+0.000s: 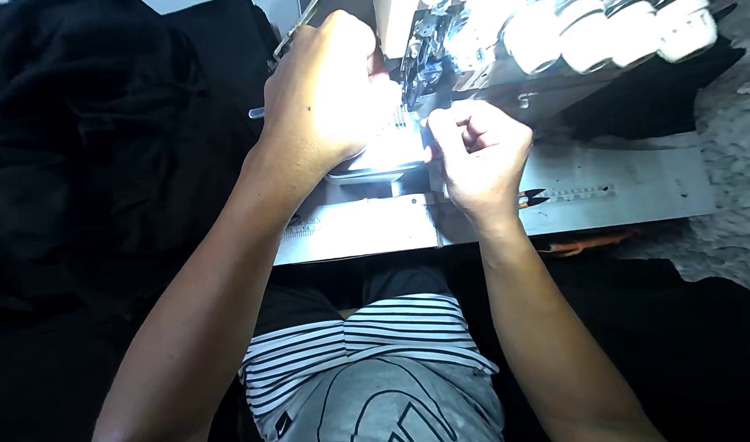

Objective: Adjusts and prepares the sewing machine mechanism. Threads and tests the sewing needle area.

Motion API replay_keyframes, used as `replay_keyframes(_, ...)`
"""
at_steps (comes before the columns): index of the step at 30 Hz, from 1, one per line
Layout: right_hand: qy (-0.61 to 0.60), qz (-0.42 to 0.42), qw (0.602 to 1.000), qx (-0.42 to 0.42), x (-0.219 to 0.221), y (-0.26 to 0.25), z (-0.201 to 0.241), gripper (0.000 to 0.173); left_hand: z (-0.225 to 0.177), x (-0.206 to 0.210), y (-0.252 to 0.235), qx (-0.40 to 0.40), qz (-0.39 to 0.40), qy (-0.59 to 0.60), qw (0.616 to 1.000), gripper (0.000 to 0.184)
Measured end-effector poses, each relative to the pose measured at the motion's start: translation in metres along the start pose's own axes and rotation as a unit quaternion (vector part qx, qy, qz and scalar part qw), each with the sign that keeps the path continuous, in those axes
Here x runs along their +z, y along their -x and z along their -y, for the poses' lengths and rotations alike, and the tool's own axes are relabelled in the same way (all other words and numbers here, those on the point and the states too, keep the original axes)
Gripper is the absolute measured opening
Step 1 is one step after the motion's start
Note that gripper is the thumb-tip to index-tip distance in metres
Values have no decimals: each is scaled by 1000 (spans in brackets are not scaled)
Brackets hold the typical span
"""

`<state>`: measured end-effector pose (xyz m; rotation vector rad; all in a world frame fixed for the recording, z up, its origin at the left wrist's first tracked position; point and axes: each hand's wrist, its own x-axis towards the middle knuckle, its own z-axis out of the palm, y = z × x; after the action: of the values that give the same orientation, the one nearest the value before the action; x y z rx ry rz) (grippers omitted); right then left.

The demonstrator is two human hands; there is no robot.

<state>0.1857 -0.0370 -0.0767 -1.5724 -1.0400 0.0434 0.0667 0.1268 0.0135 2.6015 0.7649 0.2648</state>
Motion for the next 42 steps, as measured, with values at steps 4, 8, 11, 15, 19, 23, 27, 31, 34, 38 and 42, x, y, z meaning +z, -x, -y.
replay_keyframes(4, 5, -7, 1000, -5, 1, 1, 0, 13, -2, -1, 1, -5, 6, 0, 1000, 26)
replay_keyframes(8, 8, -9, 1000, 2, 2, 1, 2, 13, -1, 2, -1, -7, 1, 0, 1000, 23)
replay_keyframes(11, -30, -7, 999, 11, 0, 5, 9, 8, -2, 4, 0, -17, -4, 13, 1000, 17)
replay_keyframes(15, -76, -3, 997, 32, -2, 18, 36, 8, 2, 3, 7, -38, -37, 31, 998, 15)
replay_keyframes(19, -106, -5, 994, 10, 12, 13, 46, 9, 16, -6, 23, -50, -82, 57, 994, 24)
replay_keyframes(23, -47, -16, 998, 37, 22, 8, 59, 6, 30, -14, 55, -79, -135, 94, 983, 21)
replay_keyframes(27, -17, -43, 999, 27, 32, 1, 54, 11, 32, -21, 98, -122, -170, 142, 967, 22)
replay_keyframes(31, 17, -56, 998, 29, 31, 0, 55, 28, 25, -19, 128, -146, -185, 175, 956, 17)
replay_keyframes(34, 39, -49, 997, 40, 30, 4, 61, 31, 30, -21, 133, -159, -196, 169, 953, 17)
replay_keyframes(38, 41, -53, 997, 40, 30, 7, 61, 37, 35, -19, 139, -174, -211, 181, 945, 18)
replay_keyframes(42, 106, -30, 993, 31, 32, 24, 81, 33, 42, 2, 144, -219, -206, 205, 932, 19)
